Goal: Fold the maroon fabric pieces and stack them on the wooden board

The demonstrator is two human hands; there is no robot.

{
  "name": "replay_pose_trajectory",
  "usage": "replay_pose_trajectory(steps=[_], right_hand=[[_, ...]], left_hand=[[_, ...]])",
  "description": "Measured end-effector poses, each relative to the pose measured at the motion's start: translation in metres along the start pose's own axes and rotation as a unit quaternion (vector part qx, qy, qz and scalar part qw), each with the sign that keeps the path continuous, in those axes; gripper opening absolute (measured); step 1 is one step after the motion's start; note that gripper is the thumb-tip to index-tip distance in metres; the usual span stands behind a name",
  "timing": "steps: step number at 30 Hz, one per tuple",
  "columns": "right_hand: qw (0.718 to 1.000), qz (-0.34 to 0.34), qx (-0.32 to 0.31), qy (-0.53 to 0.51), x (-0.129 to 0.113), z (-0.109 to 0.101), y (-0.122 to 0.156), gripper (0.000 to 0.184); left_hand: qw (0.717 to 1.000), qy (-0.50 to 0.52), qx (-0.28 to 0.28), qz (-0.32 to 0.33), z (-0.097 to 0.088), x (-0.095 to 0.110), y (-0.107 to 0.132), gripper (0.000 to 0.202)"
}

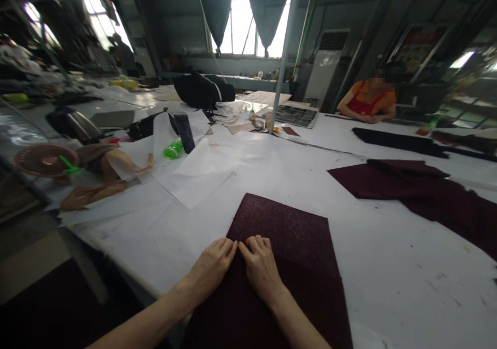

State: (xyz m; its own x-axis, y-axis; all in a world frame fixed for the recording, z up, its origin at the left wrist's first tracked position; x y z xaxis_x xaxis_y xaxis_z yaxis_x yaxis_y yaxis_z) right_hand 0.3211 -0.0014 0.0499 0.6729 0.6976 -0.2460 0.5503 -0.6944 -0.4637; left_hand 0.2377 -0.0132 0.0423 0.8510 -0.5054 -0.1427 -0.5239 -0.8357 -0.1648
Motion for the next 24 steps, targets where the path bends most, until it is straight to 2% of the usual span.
replay_pose_trajectory(steps=[5, 12, 17, 24], right_hand=[[1.0, 0.0, -0.004, -0.025, 0.012, -0.008, 0.009, 0.036], [0.999, -0.012, -0.001, -0.036, 0.026, -0.022, 0.025, 0.034], [0.999, -0.007, -0.017, -0.034, 0.036, -0.026, 0.035, 0.034], [0.999, -0.004, -0.02, -0.035, 0.046, -0.036, 0.047, 0.035]], left_hand=[[1.0, 0.002, -0.004, -0.007, -0.002, 0.001, 0.0, 0.048], [1.0, -0.025, -0.009, 0.016, 0.002, 0.012, -0.002, 0.045], [0.999, -0.022, -0.026, 0.005, 0.0, 0.018, -0.005, 0.055], [0.999, -0.015, -0.018, 0.027, 0.004, 0.032, -0.013, 0.051]])
Point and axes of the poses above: each hand's wrist, its own y-axis away from the middle knuckle, its own z-axis out of the palm, x = y × z, the point moved 8 cm from there along -y, towards the middle knuckle, and after that the axes turned 3 degrees about x, right-handed, at the moved point
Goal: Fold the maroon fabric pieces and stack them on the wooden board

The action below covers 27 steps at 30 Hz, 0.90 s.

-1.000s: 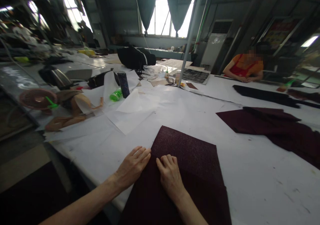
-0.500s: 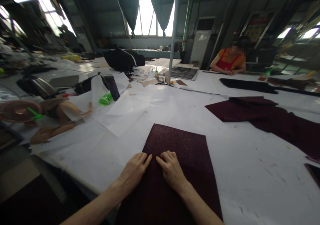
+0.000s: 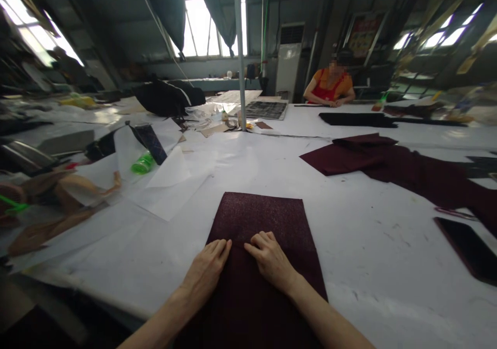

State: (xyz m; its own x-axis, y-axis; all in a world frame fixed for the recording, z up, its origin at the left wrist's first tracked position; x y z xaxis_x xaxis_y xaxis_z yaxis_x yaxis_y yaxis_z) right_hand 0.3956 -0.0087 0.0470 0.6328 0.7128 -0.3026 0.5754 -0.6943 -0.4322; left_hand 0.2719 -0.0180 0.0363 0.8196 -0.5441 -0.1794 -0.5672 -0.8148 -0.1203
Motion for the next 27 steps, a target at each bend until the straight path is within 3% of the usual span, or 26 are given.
replay_pose_trajectory(steps=[4, 10, 15, 20, 27], right_hand=[[1.0, 0.006, -0.009, 0.007, 0.003, -0.007, 0.006, 0.032], [1.0, 0.011, -0.005, 0.017, 0.01, -0.02, 0.017, 0.029], [1.0, 0.013, -0.001, 0.02, 0.017, -0.026, 0.028, 0.029], [0.999, 0.011, 0.001, 0.03, 0.023, -0.031, 0.037, 0.03], [0.999, 0.012, 0.002, 0.043, 0.03, -0.04, 0.048, 0.029]], left_hand=[[1.0, -0.016, -0.011, -0.004, -0.002, 0.006, -0.003, 0.06], [0.999, -0.03, 0.01, 0.029, -0.006, 0.023, -0.009, 0.053], [0.999, -0.046, -0.009, 0.022, -0.007, 0.034, -0.012, 0.065], [0.998, -0.033, 0.013, 0.046, -0.01, 0.047, -0.019, 0.057], [0.998, -0.036, -0.021, 0.042, -0.015, 0.063, -0.028, 0.062]])
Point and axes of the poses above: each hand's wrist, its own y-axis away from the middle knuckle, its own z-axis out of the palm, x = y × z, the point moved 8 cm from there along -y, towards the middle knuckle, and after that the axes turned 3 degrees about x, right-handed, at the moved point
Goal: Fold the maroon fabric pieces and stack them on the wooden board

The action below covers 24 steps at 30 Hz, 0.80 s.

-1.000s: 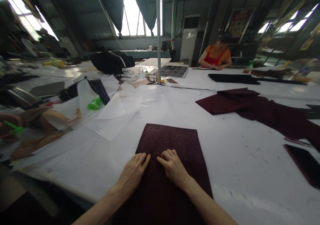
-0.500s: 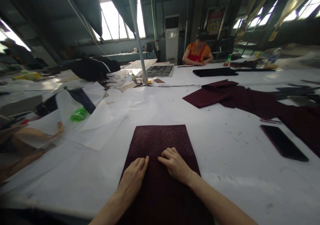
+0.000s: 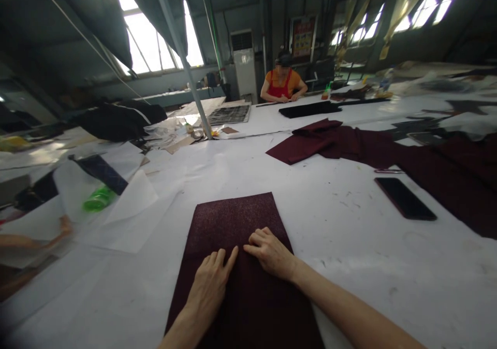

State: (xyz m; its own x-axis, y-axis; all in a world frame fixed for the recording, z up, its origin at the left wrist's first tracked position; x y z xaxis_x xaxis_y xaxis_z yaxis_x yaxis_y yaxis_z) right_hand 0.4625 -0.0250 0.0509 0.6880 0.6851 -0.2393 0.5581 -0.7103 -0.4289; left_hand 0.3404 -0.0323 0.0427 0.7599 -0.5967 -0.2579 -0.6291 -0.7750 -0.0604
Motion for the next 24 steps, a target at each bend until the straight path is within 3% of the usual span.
replay_pose_trajectory(steps=[5, 10, 16, 24], right_hand=[[1.0, 0.009, -0.001, 0.01, 0.009, -0.007, 0.012, 0.03], [1.0, 0.011, 0.015, 0.012, 0.016, -0.017, 0.023, 0.03], [1.0, 0.007, 0.014, 0.027, 0.025, -0.022, 0.035, 0.031], [0.999, -0.006, 0.021, 0.048, 0.034, -0.032, 0.049, 0.032]], left_hand=[[1.0, 0.01, 0.025, 0.014, -0.003, 0.011, -0.006, 0.056], [1.0, -0.005, 0.01, 0.009, 0.002, 0.024, -0.013, 0.065], [0.999, 0.007, 0.031, 0.028, -0.001, 0.036, -0.019, 0.057], [0.999, 0.005, 0.012, 0.032, -0.008, 0.055, -0.035, 0.058]])
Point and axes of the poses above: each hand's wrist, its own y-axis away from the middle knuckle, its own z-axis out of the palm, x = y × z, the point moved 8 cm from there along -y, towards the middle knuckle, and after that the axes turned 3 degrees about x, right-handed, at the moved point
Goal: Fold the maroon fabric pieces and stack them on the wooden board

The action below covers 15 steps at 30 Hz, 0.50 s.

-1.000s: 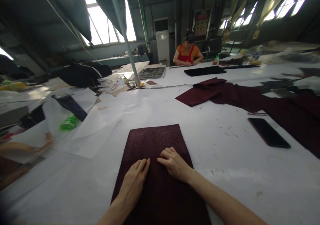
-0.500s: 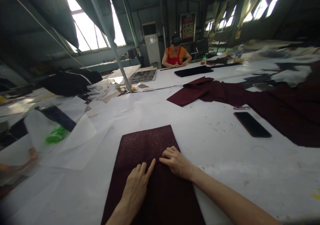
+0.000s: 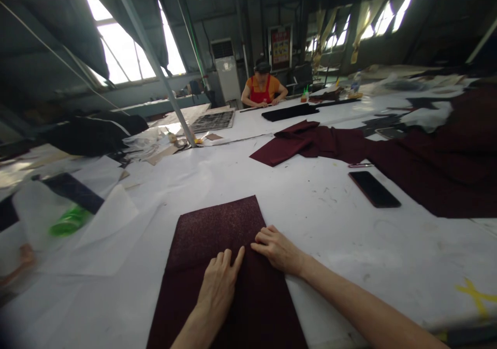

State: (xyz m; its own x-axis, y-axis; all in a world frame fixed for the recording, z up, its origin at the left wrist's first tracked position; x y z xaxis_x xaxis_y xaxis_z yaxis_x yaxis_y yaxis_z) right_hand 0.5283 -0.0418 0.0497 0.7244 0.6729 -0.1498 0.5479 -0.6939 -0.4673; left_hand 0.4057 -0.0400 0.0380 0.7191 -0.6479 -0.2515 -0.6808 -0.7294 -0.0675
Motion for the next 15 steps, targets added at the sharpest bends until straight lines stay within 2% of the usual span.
replay_pose_trajectory(steps=[4, 9, 15], right_hand=[[1.0, 0.002, -0.01, 0.025, 0.003, -0.004, 0.006, 0.029], [0.999, 0.003, -0.009, 0.049, 0.005, -0.012, 0.011, 0.027], [0.996, -0.011, -0.011, 0.087, 0.01, -0.019, 0.026, 0.027]], left_hand=[[0.999, 0.01, 0.041, 0.022, -0.001, 0.012, -0.004, 0.051], [0.999, -0.013, 0.026, 0.023, -0.002, 0.025, -0.01, 0.059], [0.999, -0.03, 0.028, 0.017, -0.007, 0.032, -0.018, 0.056]])
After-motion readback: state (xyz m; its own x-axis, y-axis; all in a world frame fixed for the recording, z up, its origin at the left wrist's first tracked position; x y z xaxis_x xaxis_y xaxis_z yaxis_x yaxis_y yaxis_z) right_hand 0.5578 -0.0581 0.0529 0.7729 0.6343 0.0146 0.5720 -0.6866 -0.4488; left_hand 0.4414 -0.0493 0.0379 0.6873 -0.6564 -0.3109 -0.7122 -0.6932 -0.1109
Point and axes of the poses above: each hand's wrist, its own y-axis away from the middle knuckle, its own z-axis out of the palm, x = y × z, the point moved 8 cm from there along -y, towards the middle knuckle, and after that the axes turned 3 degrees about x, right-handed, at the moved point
